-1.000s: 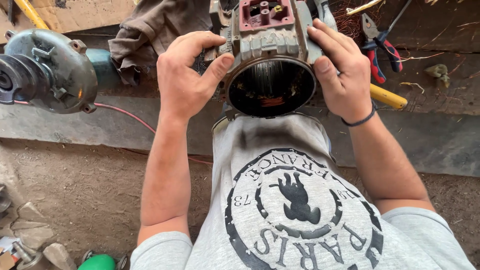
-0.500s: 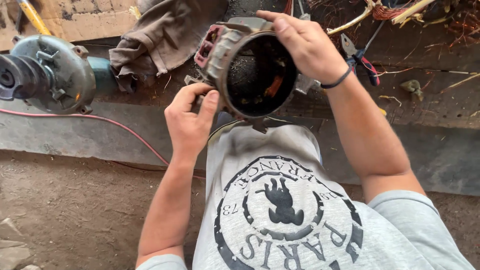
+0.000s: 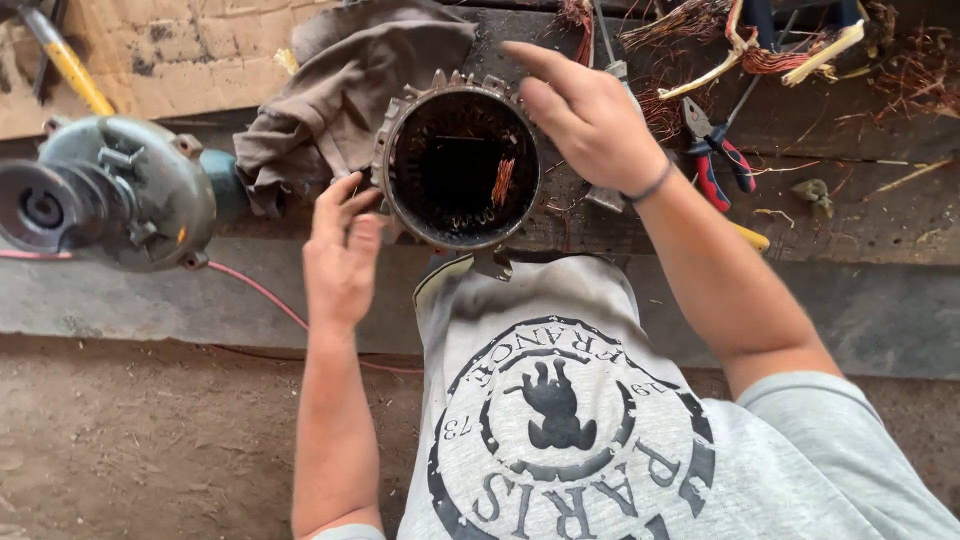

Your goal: Disassembling an electric motor to remove copper windings and other internal components using various hand tools.

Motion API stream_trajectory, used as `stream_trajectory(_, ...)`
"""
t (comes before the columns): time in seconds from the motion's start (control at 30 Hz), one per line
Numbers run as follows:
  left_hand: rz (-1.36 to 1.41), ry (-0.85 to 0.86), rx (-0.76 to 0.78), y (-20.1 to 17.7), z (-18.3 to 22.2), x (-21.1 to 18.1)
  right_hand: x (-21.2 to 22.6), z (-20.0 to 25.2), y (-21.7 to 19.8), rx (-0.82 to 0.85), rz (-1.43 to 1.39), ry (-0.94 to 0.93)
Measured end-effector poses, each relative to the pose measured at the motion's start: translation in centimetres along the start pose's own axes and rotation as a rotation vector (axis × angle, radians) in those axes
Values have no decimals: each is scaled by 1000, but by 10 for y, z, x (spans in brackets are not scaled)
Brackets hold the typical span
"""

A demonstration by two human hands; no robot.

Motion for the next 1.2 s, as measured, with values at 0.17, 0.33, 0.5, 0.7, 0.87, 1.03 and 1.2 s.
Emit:
stream_trajectory(0.17, 30, -13, -122, -25, -32, 8, -32, 80, -17, -228, -114, 151)
stream_trajectory(0.33, -50, 300, 11, -25, -74, -38, -60, 147, -16, -340, 191, 329)
stream_trajectory(0.5, -105, 417, 73, -17, -118, -69, -73, 151, 4, -390, 291, 316)
stream_trajectory(0.7, -142, 349, 296, -1, -122, -57, -101, 109, 19, -335, 511, 385)
stream_trajectory(0.87, -117, 234, 313, -19, -91, -43, -125, 80, 17, -169, 690, 479)
stream_trajectory(1.03, -111, 39, 176, -30, -57, -24, -128, 67, 7, -132, 678, 491)
stream_trajectory(1.2, -55, 24, 41, -25, -22, -20, -95, 98, -27, -477, 445, 150)
Point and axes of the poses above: each hand's wrist, its own z-axis away from the middle knuckle, its own y-axis out of the palm, x = y × z, the point moved 1 cm from there along -z, towards the middle knuckle, and after that the axes turned 4 degrees about -y, right-handed, at the moved point
